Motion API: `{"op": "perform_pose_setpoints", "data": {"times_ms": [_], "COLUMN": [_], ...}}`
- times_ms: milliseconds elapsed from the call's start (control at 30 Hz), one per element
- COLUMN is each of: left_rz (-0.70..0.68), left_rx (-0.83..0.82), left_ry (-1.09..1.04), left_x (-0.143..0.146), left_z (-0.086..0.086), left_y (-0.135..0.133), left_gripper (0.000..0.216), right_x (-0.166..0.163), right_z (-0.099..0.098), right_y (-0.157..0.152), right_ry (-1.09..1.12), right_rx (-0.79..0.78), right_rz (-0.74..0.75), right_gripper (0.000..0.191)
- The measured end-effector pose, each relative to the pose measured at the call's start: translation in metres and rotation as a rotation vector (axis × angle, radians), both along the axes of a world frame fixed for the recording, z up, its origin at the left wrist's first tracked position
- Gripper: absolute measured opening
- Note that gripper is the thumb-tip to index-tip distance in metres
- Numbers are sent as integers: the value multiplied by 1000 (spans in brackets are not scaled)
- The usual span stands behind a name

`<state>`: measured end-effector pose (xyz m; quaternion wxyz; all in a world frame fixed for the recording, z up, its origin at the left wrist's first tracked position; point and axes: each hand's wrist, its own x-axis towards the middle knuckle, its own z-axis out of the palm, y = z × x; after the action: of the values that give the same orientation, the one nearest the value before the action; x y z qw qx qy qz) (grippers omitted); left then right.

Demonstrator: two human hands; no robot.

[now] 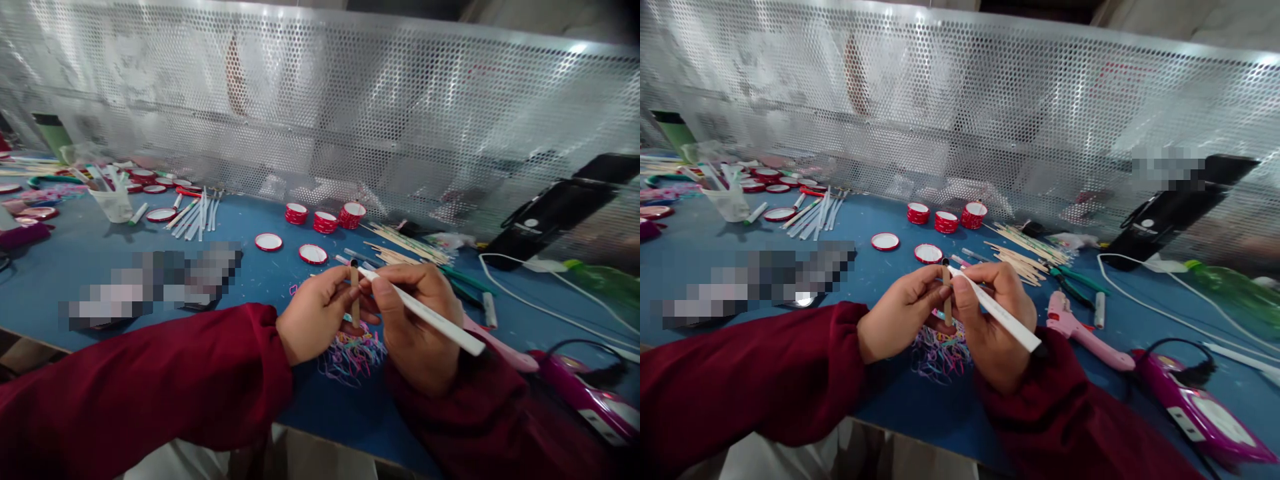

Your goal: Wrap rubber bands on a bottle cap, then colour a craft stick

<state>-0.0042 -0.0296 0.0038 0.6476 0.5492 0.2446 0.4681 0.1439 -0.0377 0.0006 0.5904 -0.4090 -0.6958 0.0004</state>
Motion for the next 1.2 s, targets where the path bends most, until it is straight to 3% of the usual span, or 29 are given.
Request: {"op": "perform_pose_setpoints", "data": {"times_ms": [400, 633, 833, 1000, 1200], "left_rz": [-7, -17, -4, 31, 35], "left_rx": [2, -23, -70, -80, -104], "left_ry": [12, 6, 15, 0, -1], "left_x": [-1, -1, 0, 1, 1], "left_z": [-1, -2, -2, 2, -4], "left_y": [-1, 1, 3, 4, 9], "left_gripper": [23, 18, 30, 31, 23], "right_x": [0, -1, -5, -7, -8], "right_z": [-2, -1, 2, 1, -5], "right_y": [1, 0, 1, 3, 9], "right_ry": [20, 52, 128, 105, 241], "right_rx": [-35, -5, -6, 14, -27], "right_rz": [23, 34, 97, 138, 195], "right_gripper": [11, 13, 17, 15, 15]}}
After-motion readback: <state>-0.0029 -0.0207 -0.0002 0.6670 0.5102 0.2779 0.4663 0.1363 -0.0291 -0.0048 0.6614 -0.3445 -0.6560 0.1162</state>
